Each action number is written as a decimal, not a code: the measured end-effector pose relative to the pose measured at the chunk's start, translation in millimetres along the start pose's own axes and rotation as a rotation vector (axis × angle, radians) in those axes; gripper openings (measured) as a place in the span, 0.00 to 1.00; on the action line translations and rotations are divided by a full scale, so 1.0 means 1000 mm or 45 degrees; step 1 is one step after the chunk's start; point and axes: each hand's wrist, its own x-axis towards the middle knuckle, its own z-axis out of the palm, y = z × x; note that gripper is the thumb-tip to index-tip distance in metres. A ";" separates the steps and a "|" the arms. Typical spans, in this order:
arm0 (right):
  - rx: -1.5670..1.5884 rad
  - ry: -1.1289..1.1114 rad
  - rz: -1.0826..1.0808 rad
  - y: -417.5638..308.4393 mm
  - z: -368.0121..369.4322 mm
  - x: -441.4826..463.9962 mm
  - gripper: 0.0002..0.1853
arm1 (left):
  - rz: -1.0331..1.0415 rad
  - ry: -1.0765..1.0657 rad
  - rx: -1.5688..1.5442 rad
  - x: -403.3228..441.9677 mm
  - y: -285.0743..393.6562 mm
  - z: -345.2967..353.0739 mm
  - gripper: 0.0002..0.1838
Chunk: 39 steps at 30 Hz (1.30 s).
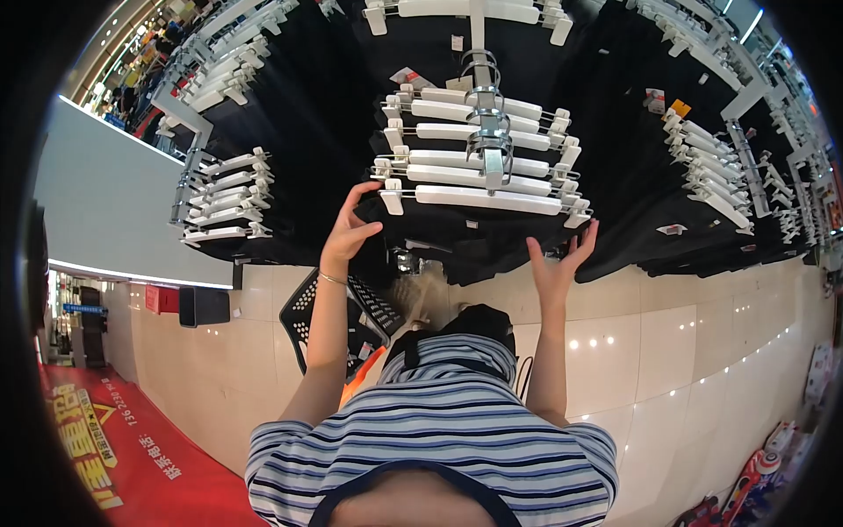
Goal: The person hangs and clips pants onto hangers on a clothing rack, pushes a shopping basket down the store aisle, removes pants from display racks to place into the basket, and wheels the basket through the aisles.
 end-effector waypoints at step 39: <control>-0.219 -0.595 1.212 0.298 0.059 -0.137 0.10 | -1.323 0.775 0.773 -0.185 -0.283 -0.055 0.13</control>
